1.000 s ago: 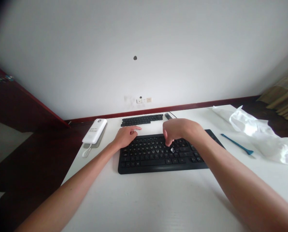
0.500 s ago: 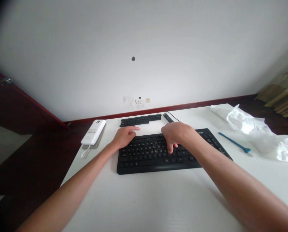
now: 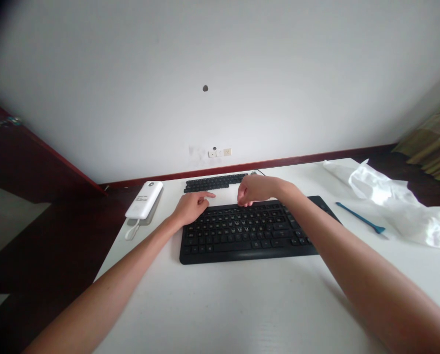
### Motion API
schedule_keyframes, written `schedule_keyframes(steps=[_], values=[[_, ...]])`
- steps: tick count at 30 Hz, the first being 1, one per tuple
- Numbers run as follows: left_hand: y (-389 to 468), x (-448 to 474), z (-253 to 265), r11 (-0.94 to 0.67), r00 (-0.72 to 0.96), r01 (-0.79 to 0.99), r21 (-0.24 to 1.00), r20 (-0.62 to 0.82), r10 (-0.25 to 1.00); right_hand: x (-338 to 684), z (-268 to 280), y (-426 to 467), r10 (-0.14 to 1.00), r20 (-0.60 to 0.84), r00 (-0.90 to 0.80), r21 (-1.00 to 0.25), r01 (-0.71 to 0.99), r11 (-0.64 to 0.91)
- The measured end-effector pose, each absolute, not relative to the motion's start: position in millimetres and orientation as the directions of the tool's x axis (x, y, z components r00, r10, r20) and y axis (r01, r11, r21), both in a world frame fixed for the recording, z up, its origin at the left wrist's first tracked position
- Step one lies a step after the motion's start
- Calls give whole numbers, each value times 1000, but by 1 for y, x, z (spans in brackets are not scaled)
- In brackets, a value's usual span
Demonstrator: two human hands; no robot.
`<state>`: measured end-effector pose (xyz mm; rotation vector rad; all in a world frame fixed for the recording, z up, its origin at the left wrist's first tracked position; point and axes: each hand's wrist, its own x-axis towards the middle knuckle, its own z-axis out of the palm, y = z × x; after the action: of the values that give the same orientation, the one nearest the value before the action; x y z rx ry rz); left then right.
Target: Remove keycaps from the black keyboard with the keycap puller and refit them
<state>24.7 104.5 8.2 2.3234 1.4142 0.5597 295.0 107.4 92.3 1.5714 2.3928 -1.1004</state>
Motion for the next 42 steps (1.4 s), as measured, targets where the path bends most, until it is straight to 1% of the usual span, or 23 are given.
schedule_keyframes(steps=[2,4,12,14,16,17,20,22,24,30,38,42], values=[[105,25,8,-440,422,751,492,155,893,303,83,118,748,-409,-523,-656,738,158],[105,25,8,-447,425,750,487,162,891,311,76,125,741,-404,-536,-708,696,117],[104,24,8,-455,433,749,482,165,886,315,69,128,778,-380,-501,-743,666,66],[104,24,8,-457,436,747,483,164,885,314,66,130,786,-371,-495,-735,674,77],[104,24,8,-458,438,745,484,162,884,313,63,133,825,-336,-455,-684,720,119],[104,24,8,-459,439,745,484,162,884,312,62,133,856,-302,-419,-635,759,148],[104,24,8,-457,438,745,485,161,885,306,60,131,932,-152,-330,-431,870,238],[104,24,8,-452,435,747,488,156,887,299,60,127,940,-90,-329,-333,900,283],[104,25,9,-443,429,750,491,148,891,290,60,122,940,-75,-332,-282,911,300],[103,26,11,-438,426,751,494,145,893,277,59,116,954,-38,-297,-215,935,282],[103,26,10,-433,420,749,502,145,896,289,58,122,967,-141,-212,-157,969,190],[104,25,8,-443,426,743,502,157,891,286,59,119,971,-163,-172,-168,975,145]])
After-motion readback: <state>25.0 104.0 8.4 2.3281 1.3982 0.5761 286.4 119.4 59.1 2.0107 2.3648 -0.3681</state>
